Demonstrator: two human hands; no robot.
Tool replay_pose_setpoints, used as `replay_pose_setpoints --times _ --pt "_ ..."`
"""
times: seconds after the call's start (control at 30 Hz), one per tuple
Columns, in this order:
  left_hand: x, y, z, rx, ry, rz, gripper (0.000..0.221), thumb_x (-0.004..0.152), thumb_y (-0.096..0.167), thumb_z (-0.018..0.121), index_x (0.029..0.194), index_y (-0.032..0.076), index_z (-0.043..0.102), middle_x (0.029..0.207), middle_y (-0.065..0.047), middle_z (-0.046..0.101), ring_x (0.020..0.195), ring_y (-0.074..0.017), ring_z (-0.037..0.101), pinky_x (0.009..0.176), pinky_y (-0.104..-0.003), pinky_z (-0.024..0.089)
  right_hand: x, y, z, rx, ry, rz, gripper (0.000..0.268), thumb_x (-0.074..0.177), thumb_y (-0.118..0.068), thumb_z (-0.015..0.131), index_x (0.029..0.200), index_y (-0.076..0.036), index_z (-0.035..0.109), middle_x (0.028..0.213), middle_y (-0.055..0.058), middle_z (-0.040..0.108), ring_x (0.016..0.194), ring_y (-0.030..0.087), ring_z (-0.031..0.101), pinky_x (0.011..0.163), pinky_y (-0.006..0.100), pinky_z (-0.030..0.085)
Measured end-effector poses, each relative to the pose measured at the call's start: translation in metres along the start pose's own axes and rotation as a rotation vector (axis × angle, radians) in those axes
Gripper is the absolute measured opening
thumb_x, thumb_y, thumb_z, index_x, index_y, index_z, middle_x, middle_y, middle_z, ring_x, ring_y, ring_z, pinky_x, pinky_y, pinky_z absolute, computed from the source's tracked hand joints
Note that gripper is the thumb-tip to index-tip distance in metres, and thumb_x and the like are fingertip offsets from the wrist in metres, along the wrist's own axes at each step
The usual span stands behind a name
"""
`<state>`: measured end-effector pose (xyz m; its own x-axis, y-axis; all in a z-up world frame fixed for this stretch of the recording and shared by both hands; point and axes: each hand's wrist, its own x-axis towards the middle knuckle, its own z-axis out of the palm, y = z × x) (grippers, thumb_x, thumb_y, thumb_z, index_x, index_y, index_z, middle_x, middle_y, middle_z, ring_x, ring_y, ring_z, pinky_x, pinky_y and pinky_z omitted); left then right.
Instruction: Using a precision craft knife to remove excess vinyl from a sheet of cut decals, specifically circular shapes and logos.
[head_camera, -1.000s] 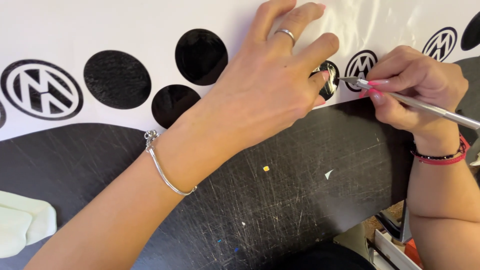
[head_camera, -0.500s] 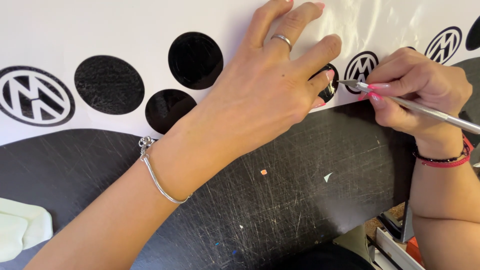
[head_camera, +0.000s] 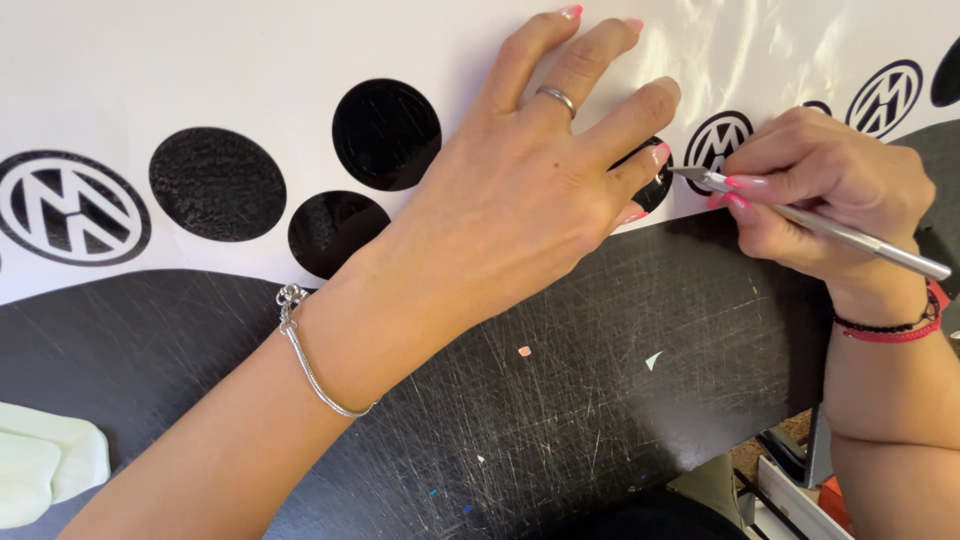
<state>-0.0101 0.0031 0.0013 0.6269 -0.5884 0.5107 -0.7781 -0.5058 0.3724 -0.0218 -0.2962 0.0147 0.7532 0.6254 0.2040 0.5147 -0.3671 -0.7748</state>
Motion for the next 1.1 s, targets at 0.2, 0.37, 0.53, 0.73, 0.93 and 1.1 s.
replay_pose_setpoints --times 0.2,0.37,0.53,0.73,0.93,1.1 --pt "0.001 0.000 0.000 0.003 -0.022 -0.003 0.023 0.105 0.032 0.086 0.114 0.011 0.083 0.133 -0.004 0.062 0.133 -0.0399 0.052 0.117 -0.053 0.039 0.011 -0.002 0.002 0.129 -0.006 -0.011 0.010 0.094 0.017 0.059 0.091 0.010 0.052 0.064 0.018 0.039 0.050 0.029 0.031 0.052 0.041 0.025" --pt "0.001 -0.002 0.002 -0.008 -0.006 0.012 0.025 0.104 0.034 0.089 0.113 0.011 0.085 0.131 -0.006 0.062 0.132 -0.0410 0.052 0.115 -0.053 0.040 0.002 0.002 0.000 0.045 0.044 0.013 0.012 0.094 0.015 0.064 0.088 0.012 0.053 0.067 0.023 0.050 0.054 0.034 0.047 0.052 0.039 0.038" --pt "0.003 -0.003 0.002 -0.059 0.086 0.039 0.027 0.114 0.017 0.072 0.091 0.007 0.080 0.118 -0.009 0.065 0.126 -0.0442 0.054 0.108 -0.056 0.044 0.021 -0.007 0.003 0.147 -0.039 -0.023 0.010 0.094 0.014 0.056 0.088 0.010 0.049 0.056 0.012 0.027 0.049 0.027 0.021 0.052 0.040 0.019" --pt "0.003 -0.002 0.003 -0.075 0.072 0.033 0.023 0.113 0.018 0.077 0.092 0.007 0.080 0.121 -0.010 0.065 0.127 -0.0455 0.055 0.111 -0.057 0.043 0.000 0.005 0.000 0.043 0.027 0.004 0.011 0.094 0.016 0.066 0.095 0.012 0.056 0.081 0.028 0.061 0.063 0.034 0.060 0.052 0.036 0.042" --pt "0.005 0.001 0.000 -0.038 0.067 0.023 0.025 0.117 0.018 0.070 0.099 0.005 0.082 0.121 -0.008 0.064 0.128 -0.0438 0.055 0.113 -0.055 0.044 -0.006 0.006 0.000 0.056 0.041 0.062 0.009 0.097 0.015 0.066 0.098 0.010 0.058 0.084 0.026 0.060 0.063 0.032 0.056 0.056 0.037 0.041" --pt "0.004 0.002 0.001 -0.021 0.048 0.024 0.021 0.116 0.017 0.072 0.102 0.006 0.083 0.123 -0.008 0.064 0.129 -0.0441 0.056 0.114 -0.056 0.043 -0.004 0.001 -0.003 0.051 0.013 0.050 0.009 0.098 0.015 0.064 0.099 0.008 0.059 0.084 0.022 0.059 0.065 0.030 0.052 0.059 0.037 0.041"
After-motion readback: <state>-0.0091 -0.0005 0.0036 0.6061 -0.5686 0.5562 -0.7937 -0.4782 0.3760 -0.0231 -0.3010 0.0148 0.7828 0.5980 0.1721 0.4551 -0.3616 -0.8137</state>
